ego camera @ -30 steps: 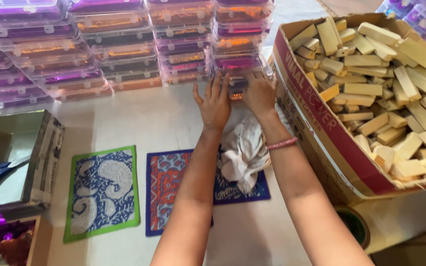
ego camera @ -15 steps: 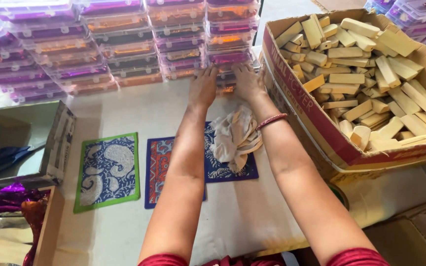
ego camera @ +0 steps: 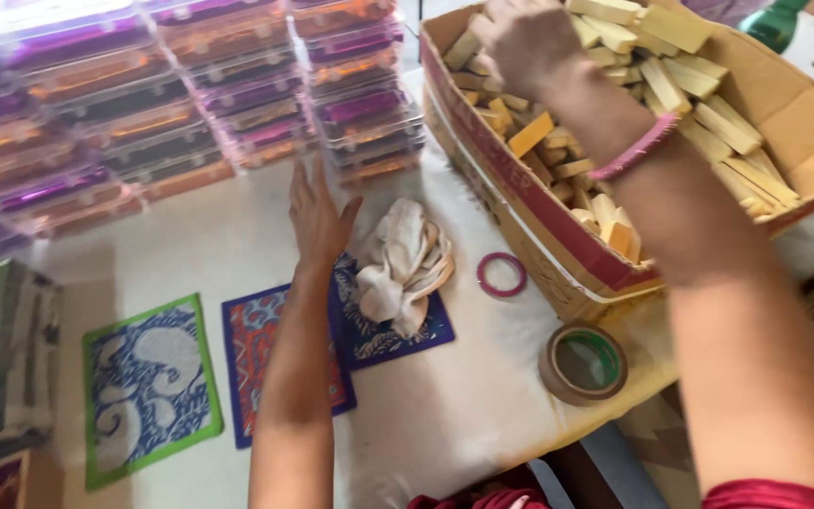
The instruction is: The person cleans rectangular blocks with a cloth and then wraps them in colored foil at a workstation.
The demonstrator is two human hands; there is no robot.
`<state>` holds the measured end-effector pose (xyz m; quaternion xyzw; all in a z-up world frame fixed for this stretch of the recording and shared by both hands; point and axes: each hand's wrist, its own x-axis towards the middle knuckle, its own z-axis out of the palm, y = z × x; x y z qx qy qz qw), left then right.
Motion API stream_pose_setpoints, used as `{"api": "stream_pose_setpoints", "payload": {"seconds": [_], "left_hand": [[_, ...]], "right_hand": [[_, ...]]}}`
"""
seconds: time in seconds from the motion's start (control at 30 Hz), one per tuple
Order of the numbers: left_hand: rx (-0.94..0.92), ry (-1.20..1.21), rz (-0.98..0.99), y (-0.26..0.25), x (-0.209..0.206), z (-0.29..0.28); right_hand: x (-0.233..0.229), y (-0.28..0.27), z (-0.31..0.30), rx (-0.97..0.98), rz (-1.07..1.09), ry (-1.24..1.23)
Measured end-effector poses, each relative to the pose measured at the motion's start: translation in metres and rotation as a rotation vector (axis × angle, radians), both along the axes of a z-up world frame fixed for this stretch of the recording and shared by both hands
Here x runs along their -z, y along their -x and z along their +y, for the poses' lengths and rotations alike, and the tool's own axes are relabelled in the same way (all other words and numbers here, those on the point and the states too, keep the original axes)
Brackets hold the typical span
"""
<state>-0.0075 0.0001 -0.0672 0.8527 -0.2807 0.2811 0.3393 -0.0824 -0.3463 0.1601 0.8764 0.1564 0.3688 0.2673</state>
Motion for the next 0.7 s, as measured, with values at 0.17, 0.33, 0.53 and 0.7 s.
{"api": "stream_pose_setpoints", "payload": {"seconds": [0.17,0.33,0.53,0.7], "left_hand": [[-0.012,0.178,0.094,0.008,0.042,0.013],[-0.087,0.119,0.185,0.015,0.03,0.012],[-0.037,0.141,0.247,0.019,0.026,0.013],[-0.029,0.123,0.26,0.02,0.025,0.014]], "right_hand": [[0.058,0.059,-0.091,0.68,0.659,0.201],[0.103,0.088,-0.117,0.934,1.046,0.024],[0.172,0.066,-0.147,0.693,0.987,-0.236],[0.168,0.07,-0.124,0.817,1.003,-0.262]]}}
